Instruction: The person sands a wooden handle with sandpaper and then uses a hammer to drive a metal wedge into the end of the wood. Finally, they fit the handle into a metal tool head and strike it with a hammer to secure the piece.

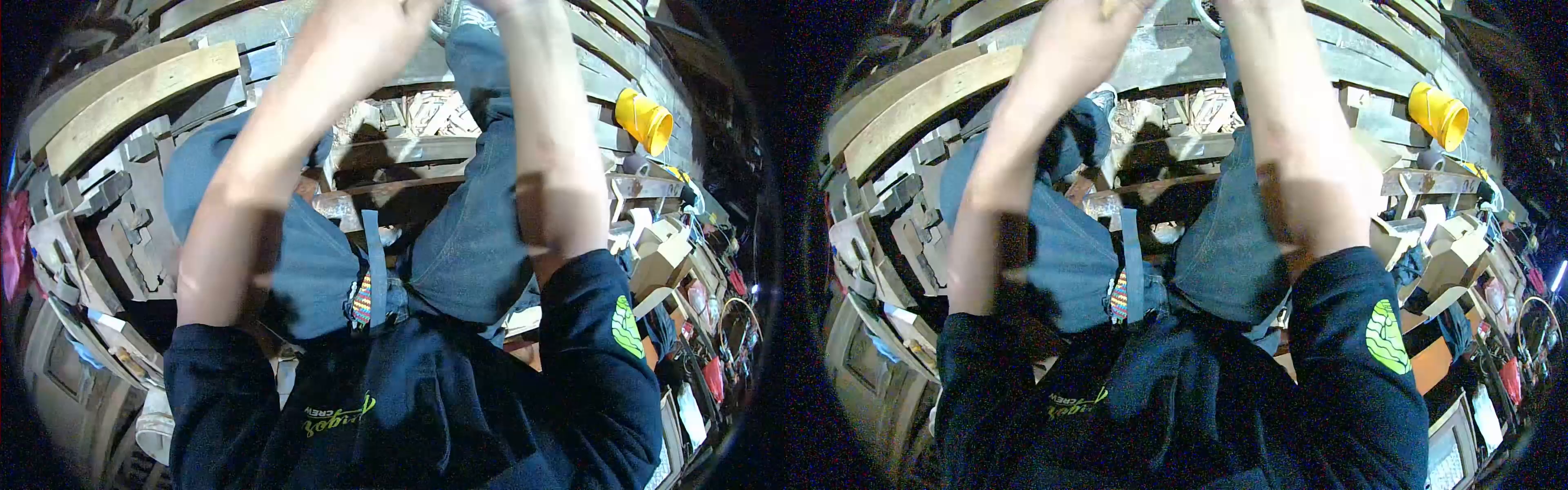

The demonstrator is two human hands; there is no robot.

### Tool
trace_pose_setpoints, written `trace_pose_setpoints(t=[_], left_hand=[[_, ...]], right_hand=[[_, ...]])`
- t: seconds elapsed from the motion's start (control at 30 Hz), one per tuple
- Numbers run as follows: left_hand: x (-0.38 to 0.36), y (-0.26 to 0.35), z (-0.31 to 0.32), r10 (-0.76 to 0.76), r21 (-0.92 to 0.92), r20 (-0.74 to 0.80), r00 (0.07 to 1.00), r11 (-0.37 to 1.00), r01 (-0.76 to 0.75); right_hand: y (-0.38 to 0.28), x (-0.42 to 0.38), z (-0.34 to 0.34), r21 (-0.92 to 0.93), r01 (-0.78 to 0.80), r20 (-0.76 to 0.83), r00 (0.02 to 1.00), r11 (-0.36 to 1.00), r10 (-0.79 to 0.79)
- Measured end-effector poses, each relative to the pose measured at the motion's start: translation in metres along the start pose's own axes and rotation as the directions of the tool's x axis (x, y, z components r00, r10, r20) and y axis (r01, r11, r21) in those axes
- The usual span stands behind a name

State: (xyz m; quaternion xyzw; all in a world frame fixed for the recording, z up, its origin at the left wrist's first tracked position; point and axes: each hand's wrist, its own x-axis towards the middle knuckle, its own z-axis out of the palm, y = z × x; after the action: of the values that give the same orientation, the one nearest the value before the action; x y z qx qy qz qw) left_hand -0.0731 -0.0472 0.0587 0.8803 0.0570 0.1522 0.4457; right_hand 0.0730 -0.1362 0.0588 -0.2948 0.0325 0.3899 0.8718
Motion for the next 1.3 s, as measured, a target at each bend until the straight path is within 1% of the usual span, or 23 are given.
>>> trace_pose_setpoints(t=[0.07,0.1,0.17,0.23,0.27,0.3,0.43,0.47,0.5,0.53,0.63,0.7,0.73,0.77,0.83,0.9,0.97,1.0,1.1,1.13,1.17,1.23,1.3], left_hand=[[0.0,0.024,-0.006,-0.317,-0.165,0.262,0.911,0.916,0.366],[0.005,0.034,-0.014,-0.503,-0.321,0.491,0.712,0.655,0.684],[0.01,0.029,-0.041,0.123,-0.544,0.828,0.547,-0.059,0.837],[0.014,0.041,-0.036,0.085,-0.466,0.878,0.47,-0.07,0.882],[0.012,0.044,-0.027,-0.235,-0.513,0.787,0.57,0.264,0.817],[0.009,0.044,-0.022,-0.466,-0.402,0.557,0.688,0.574,0.714],[-0.003,0.031,-0.012,-0.256,0.117,0.057,0.965,0.962,0.248],[-0.006,0.06,-0.025,-0.372,-0.007,0.129,0.919,0.927,0.376],[0.0,0.022,-0.006,-0.219,-0.335,0.251,0.943,0.894,0.297],[-0.001,0.023,-0.008,-0.216,-0.335,0.252,0.944,0.895,0.294],[-0.006,0.033,-0.012,-0.373,-0.499,0.493,0.786,0.619,0.607],[0.002,0.037,-0.012,-0.378,-0.536,0.652,0.658,0.384,0.752],[-0.002,0.024,-0.003,-0.284,-0.091,0.161,0.945,0.95,0.3],[-0.004,0.017,-0.002,-0.197,0.153,0.018,0.98,0.969,0.192],[-0.014,0.022,0.008,-0.324,0.279,-0.02,0.946,0.907,0.316],[-0.014,0.004,0.013,-0.239,-0.061,0.092,0.967,0.968,0.245],[-0.006,0.025,-0.013,-0.427,-0.496,0.622,0.656,0.434,0.752],[-0.005,0.037,-0.027,-0.234,-0.575,0.76,0.607,0.193,0.795],[-0.01,0.041,-0.014,-0.238,-0.604,0.754,0.612,0.117,0.789],[-0.007,0.04,-0.002,-0.498,-0.544,0.524,0.691,0.429,0.722],[-0.005,0.025,0.001,-0.341,-0.071,0.144,0.929,0.933,0.353],[-0.013,0.018,0.009,-0.312,0.297,0.002,0.95,0.907,0.297],[-0.013,0.016,0.012,-0.321,0.098,0.073,0.944,0.944,0.314]], right_hand=[[-0.002,0.0,-0.004,0.054,-0.062,0.189,0.981,0.997,0.051],[-0.007,-0.002,-0.007,0.137,-0.137,0.389,0.918,0.981,0.074],[-0.011,-0.021,0.01,0.268,-0.163,0.72,0.689,0.95,-0.084],[-0.023,-0.018,0.012,0.156,-0.116,0.817,0.573,0.981,-0.062],[-0.025,-0.016,0.01,0.125,-0.122,0.78,0.625,0.985,-0.022],[-0.024,-0.017,0.007,0.163,-0.105,0.516,0.857,0.981,0.006],[-0.003,-0.002,0.008,-0.085,0.068,-0.094,0.993,0.994,-0.076],[-0.004,-0.003,0.008,-0.101,0.079,-0.049,0.995,0.992,-0.084],[-0.005,-0.005,0.007,-0.117,0.091,-0.004,0.996,0.989,-0.092],[-0.009,-0.01,0.012,0.055,-0.004,0.241,0.971,0.998,-0.01],[-0.014,-0.02,0.016,0.321,-0.194,0.737,0.666,0.927,-0.116],[-0.012,-0.005,-0.008,0.364,-0.144,0.526,0.847,0.92,-0.075],[-0.009,0.004,-0.009,0.256,-0.114,0.388,0.922,0.96,0.006],[-0.002,-0.002,0.007,0.026,0.048,0.002,0.999,0.999,-0.048],[0.008,-0.003,0.016,-0.068,0.017,-0.264,0.964,0.998,-0.035],[0.007,-0.001,0.0,-0.06,-0.014,-0.164,0.986,0.998,0.004],[-0.004,-0.007,-0.004,0.196,-0.227,0.426,0.896,0.954,0.126],[-0.008,-0.012,-0.001,0.226,-0.195,0.565,0.825,0.955,0.035],[-0.01,-0.012,-0.003,0.29,-0.208,0.657,0.753,0.934,-0.037],[-0.007,-0.002,-0.014,0.215,-0.15,0.444,0.895,0.965,0.04],[-0.002,0.0,-0.008,0.123,-0.113,0.195,0.977,0.986,0.088],[0.009,0.001,0.002,-0.016,0.012,-0.174,0.985,1.0,-0.014],[0.007,-0.005,0.009,-0.145,0.053,-0.243,0.966,0.988,-0.088]])
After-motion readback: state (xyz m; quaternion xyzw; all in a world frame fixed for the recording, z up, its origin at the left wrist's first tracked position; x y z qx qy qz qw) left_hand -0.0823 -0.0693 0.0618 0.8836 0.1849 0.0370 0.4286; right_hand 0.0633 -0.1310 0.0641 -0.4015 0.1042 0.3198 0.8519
